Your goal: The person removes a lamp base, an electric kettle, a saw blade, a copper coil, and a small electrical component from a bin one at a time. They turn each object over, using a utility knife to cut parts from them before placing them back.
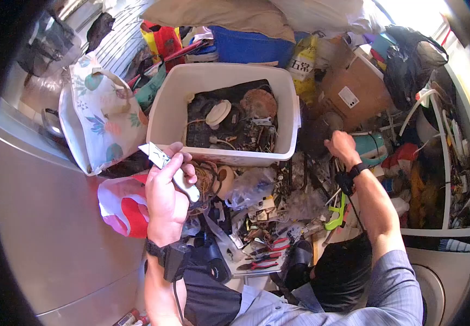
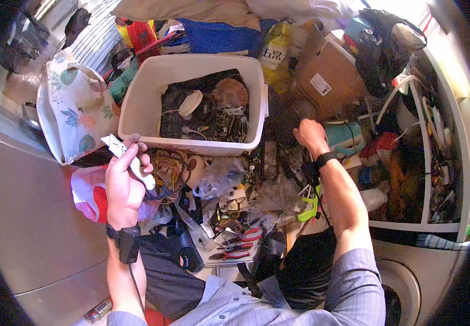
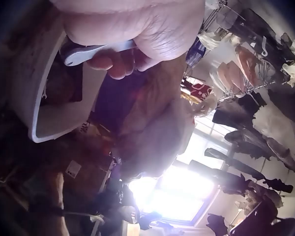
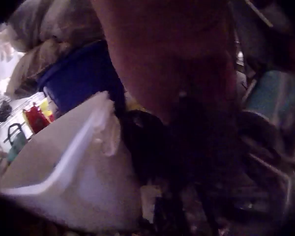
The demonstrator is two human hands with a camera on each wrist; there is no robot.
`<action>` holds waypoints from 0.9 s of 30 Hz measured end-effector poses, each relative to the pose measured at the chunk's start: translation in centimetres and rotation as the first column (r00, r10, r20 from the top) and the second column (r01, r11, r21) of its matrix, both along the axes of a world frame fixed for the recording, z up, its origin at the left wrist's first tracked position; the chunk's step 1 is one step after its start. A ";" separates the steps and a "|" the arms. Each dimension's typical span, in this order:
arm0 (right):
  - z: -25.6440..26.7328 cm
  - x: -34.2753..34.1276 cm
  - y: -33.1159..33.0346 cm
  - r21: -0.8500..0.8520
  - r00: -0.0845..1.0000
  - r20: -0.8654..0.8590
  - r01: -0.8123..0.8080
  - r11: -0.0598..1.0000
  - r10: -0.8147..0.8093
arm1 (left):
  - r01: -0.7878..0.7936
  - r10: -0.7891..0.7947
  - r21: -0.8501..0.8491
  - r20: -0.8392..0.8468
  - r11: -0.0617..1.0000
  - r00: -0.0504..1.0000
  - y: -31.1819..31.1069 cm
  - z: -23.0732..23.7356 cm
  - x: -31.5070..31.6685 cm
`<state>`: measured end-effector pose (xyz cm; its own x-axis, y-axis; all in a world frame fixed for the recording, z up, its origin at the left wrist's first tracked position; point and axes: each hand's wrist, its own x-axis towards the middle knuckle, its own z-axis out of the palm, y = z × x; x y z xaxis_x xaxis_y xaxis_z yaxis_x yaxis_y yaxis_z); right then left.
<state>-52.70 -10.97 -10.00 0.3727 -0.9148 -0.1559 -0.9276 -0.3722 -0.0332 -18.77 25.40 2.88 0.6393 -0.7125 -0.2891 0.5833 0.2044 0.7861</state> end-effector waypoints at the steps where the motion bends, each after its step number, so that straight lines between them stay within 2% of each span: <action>1: 1.3 1.5 -0.3 -0.010 0.992 -0.087 -0.090 0.996 0.089 | 0.001 -0.001 -0.007 0.012 1.000 1.000 0.4 0.0 0.0; 2: 2.8 3.5 0.0 -0.124 0.985 -0.052 -0.171 0.977 0.166 | 0.004 -0.004 -0.014 0.026 1.000 1.000 0.7 0.1 0.0; 4: 3.9 8.3 -1.2 -0.226 0.942 -0.098 -0.335 0.915 0.321 | -0.002 0.002 -0.023 0.000 1.000 1.000 1.0 0.8 -0.2; 5: 4.9 11.5 -0.9 -0.172 0.920 -0.091 -0.391 0.904 0.381 | -0.004 0.003 -0.025 -0.025 1.000 1.000 1.4 1.0 -0.3; 6: 3.2 13.8 -2.3 -0.190 0.850 -0.096 -0.526 0.829 0.518 | -0.002 0.001 -0.027 -0.021 1.000 1.000 1.7 0.9 -0.1; 8: 2.7 19.5 -2.1 -0.112 0.731 -0.166 -0.681 0.724 0.662 | -0.014 0.013 -0.024 -0.041 1.000 0.999 2.3 1.5 -0.2; 9: 1.6 21.9 -1.8 -0.108 0.722 -0.169 -0.690 0.716 0.671 | -0.018 0.018 -0.008 -0.046 1.000 0.999 2.7 1.7 -0.2; 11: -1.7 25.9 -1.7 -0.044 0.544 -0.324 -0.826 0.562 0.774 | -0.063 0.066 0.074 -0.037 0.995 0.997 3.2 2.7 -0.3; 12: -3.3 27.1 -1.8 -0.040 0.537 -0.323 -0.831 0.555 0.780 | -0.074 0.076 0.087 -0.019 0.993 0.997 3.8 2.9 -0.3; 14: -6.6 29.3 -2.1 0.011 0.297 -0.411 -0.944 0.331 0.862 | -0.077 0.075 0.095 0.022 0.992 0.997 5.1 3.0 0.2; 15: -8.8 30.1 -2.5 0.014 0.291 -0.407 -0.946 0.325 0.866 | -0.071 0.068 0.090 0.040 0.993 0.997 5.7 3.1 0.5; 17: -12.8 31.0 -3.4 -0.080 0.231 -0.439 -0.972 0.219 0.868 | -0.118 0.107 0.155 0.076 0.981 0.991 6.2 3.6 0.5; 18: -13.9 31.5 -3.5 -0.076 0.227 -0.438 -0.973 0.216 0.870 | -0.021 0.020 0.147 0.012 0.989 1.000 6.9 3.8 1.2; 19: -14.8 31.9 -3.3 -0.099 0.177 -0.467 -0.984 0.148 0.866 | 0.072 -0.066 0.131 -0.053 0.989 0.996 7.6 3.7 1.8; 20: -15.8 32.0 -3.1 -0.119 0.131 -0.496 -0.989 0.083 0.858 | 0.082 -0.082 0.088 -0.009 0.993 0.997 7.8 3.3 1.8; 23: -18.6 32.3 -3.1 -0.201 0.164 -0.534 -0.978 0.064 0.830 | 0.143 -0.148 0.078 0.070 0.987 0.986 7.8 3.1 2.1; 24: -18.8 32.3 -3.0 -0.244 0.202 -0.490 -0.966 0.089 0.848 | 0.151 -0.156 0.075 0.066 0.986 0.986 7.7 2.9 2.2; 27: -18.3 32.3 -2.4 -0.249 0.192 -0.451 -0.965 0.083 0.872 | 0.159 -0.169 0.125 0.072 0.979 0.983 7.5 2.9 2.0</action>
<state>-20.44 -13.32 -28.33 0.9821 0.1734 -0.0738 0.1873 -0.8558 0.4822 -16.76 32.86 5.80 0.5414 -0.7736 -0.3294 0.5341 0.0138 0.8453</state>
